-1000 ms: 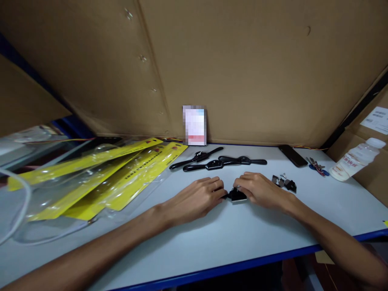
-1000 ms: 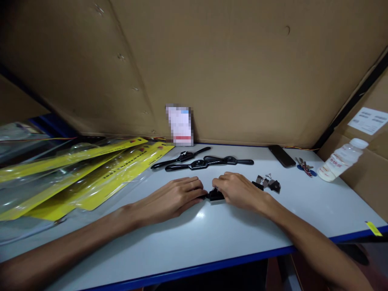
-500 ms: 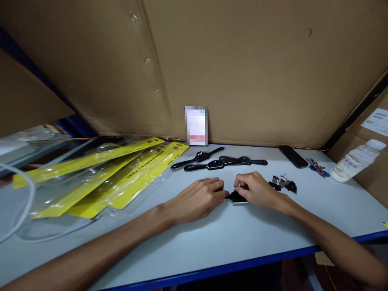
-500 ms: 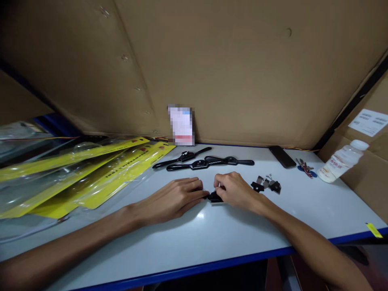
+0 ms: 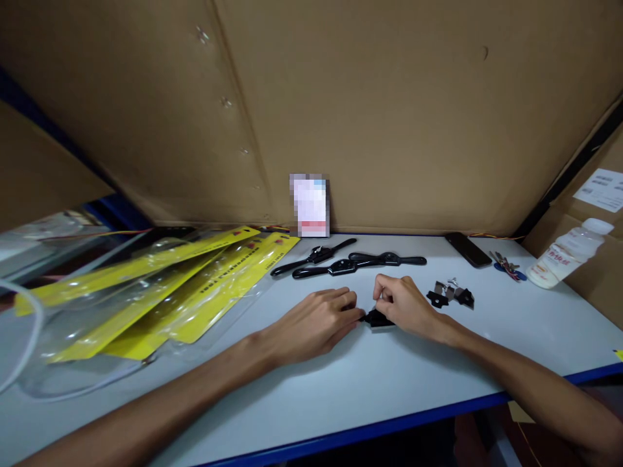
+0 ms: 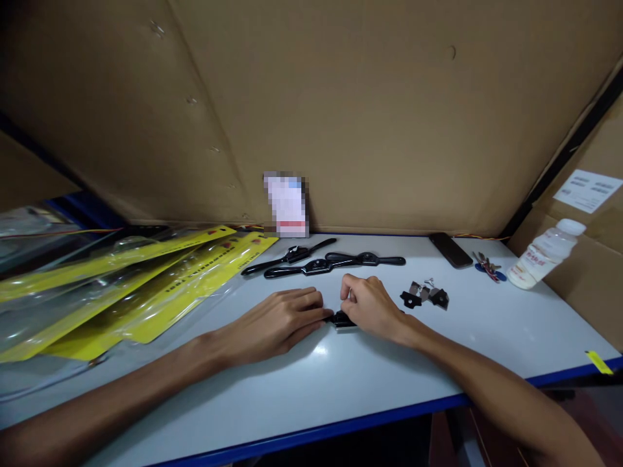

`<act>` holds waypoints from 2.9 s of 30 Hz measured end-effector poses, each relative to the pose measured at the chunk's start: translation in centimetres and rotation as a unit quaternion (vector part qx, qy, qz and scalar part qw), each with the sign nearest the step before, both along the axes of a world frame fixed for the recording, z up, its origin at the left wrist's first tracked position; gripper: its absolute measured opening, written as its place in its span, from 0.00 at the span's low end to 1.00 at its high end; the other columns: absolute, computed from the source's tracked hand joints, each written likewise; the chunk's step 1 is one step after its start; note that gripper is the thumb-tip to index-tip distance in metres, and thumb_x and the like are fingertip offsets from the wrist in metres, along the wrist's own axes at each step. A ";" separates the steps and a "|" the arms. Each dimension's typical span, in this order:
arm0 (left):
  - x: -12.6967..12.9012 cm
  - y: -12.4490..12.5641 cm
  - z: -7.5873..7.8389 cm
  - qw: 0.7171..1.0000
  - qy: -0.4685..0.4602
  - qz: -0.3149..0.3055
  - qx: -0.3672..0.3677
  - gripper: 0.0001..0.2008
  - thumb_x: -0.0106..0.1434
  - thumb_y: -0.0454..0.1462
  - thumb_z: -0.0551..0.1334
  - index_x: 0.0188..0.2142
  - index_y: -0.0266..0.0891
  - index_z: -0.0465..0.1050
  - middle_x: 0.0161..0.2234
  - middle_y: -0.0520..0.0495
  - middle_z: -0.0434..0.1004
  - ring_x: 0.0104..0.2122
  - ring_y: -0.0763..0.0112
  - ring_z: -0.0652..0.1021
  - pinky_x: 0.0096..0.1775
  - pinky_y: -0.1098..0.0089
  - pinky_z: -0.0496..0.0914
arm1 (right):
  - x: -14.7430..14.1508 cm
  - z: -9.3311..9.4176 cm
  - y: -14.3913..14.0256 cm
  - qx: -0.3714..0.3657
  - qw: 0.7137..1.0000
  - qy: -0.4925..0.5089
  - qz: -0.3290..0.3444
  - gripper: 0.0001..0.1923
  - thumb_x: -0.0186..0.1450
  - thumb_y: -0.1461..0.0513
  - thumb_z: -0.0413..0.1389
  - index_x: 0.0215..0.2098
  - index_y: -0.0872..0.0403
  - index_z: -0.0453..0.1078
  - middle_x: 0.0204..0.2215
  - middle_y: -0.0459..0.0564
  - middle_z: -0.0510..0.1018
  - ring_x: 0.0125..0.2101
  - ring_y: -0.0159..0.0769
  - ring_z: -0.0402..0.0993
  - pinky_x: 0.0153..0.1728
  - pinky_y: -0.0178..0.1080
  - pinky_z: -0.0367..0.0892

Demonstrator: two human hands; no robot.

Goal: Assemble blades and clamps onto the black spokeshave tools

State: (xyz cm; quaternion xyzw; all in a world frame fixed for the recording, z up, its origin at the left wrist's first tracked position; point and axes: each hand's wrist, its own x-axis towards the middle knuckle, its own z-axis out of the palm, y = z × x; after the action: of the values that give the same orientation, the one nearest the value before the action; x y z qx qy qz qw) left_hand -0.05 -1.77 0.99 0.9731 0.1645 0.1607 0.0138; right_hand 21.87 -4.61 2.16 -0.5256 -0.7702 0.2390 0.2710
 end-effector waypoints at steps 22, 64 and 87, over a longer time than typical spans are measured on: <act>0.0 -0.2 0.4 1.000 0.005 0.002 -0.002 0.16 0.75 0.35 0.50 0.42 0.37 0.77 0.35 0.44 0.73 0.34 0.65 0.75 0.34 0.65 0.70 | 1.5 1.9 -0.4 0.070 0.976 -0.178 0.107 0.12 0.68 0.65 0.56 0.25 0.53 0.66 0.25 0.46 0.71 0.26 0.32 0.60 0.30 0.37 0.51; 0.0 -0.1 0.4 1.000 0.027 0.009 0.000 0.13 0.74 0.36 0.53 0.46 0.38 0.77 0.35 0.45 0.73 0.34 0.63 0.74 0.35 0.64 0.69 | 2.4 2.2 0.0 0.013 0.982 -0.159 0.102 0.11 0.68 0.62 0.59 0.27 0.54 0.70 0.19 0.39 0.63 0.22 0.28 0.54 0.27 0.36 0.47; 0.0 -0.2 0.4 1.000 0.029 0.008 0.001 0.15 0.75 0.36 0.51 0.46 0.38 0.77 0.35 0.44 0.73 0.34 0.63 0.74 0.35 0.64 0.70 | 3.1 2.7 0.1 -0.022 0.982 -0.153 0.108 0.03 0.66 0.61 0.63 0.34 0.52 0.77 0.19 0.39 0.66 0.22 0.28 0.58 0.27 0.35 0.52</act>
State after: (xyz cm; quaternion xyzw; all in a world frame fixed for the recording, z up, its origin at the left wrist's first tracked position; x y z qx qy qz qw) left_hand -0.10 -1.92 1.41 0.9761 0.1720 0.1323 0.0065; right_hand 24.95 -4.51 4.90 -0.4751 -0.8497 0.2002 0.1108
